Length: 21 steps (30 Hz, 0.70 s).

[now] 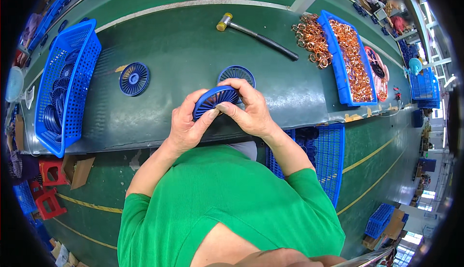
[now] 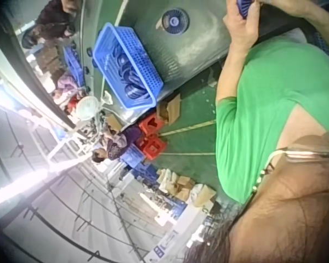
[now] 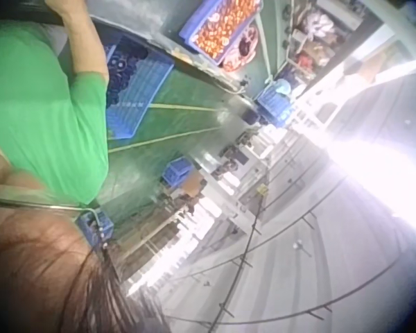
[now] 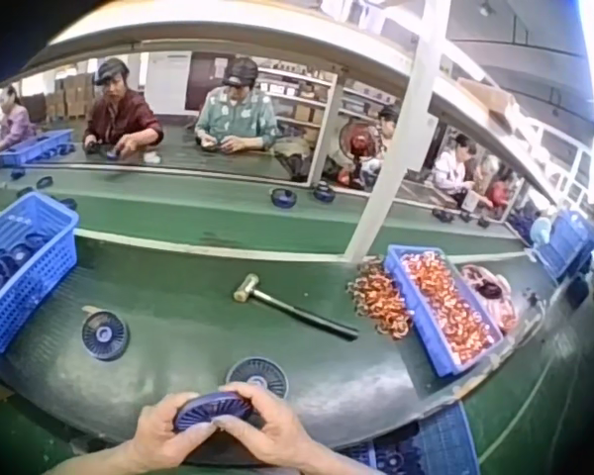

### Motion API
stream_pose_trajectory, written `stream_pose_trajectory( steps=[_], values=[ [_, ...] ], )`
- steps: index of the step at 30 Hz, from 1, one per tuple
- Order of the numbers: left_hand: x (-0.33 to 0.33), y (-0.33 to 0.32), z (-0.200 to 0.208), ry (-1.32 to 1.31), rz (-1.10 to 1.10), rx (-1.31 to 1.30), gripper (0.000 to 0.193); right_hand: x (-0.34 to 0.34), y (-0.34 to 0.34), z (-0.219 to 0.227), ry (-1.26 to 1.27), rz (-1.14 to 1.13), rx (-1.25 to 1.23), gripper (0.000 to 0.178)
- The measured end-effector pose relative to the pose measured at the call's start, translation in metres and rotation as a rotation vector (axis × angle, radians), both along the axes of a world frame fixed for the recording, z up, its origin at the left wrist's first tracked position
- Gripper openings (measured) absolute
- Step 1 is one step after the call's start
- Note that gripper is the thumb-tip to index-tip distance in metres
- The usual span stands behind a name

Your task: The person empties blue plastic components onto the table, inserts metal rings into the center of the components by hand, and hammers the rings into place using a mallet.

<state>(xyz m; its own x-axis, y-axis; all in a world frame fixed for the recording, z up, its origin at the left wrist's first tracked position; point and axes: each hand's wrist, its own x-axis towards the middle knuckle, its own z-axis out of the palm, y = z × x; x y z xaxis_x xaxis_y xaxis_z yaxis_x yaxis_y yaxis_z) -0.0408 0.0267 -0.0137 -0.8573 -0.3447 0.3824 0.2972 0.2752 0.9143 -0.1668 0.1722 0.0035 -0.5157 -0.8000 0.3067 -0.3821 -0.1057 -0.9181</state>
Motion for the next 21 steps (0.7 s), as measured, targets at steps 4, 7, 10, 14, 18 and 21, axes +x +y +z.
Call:
stream_pose_trajectory(
  steps=[4, 7, 10, 14, 18, 21],
  values=[
    [-0.003, 0.008, 0.002, -0.034, -0.007, 0.296, 0.037, 0.004, -0.009, -0.002, 0.211, -0.178, -0.031, 0.044],
    [-0.013, 0.009, 0.012, -0.070, 0.051, 0.528, 0.036, 0.003, -0.014, 0.001, 0.555, -0.349, -0.143, 0.043],
    [-0.015, 0.013, 0.011, -0.036, 0.058, 0.507, 0.033, 0.008, -0.014, 0.006, 0.831, -0.326, -0.092, 0.027],
    [-0.015, 0.009, 0.010, -0.082, 0.075, 0.542, 0.033, 0.009, -0.018, 0.000, 0.888, -0.336, -0.161, 0.021],
    [-0.012, 0.008, 0.014, -0.048, 0.087, 0.581, 0.033, 0.010, -0.016, -0.001, 0.881, -0.395, -0.220, 0.020],
    [-0.012, 0.009, 0.014, -0.051, 0.095, 0.557, 0.033, 0.012, -0.018, 0.000, 0.891, -0.393, -0.231, 0.020]
  ],
)
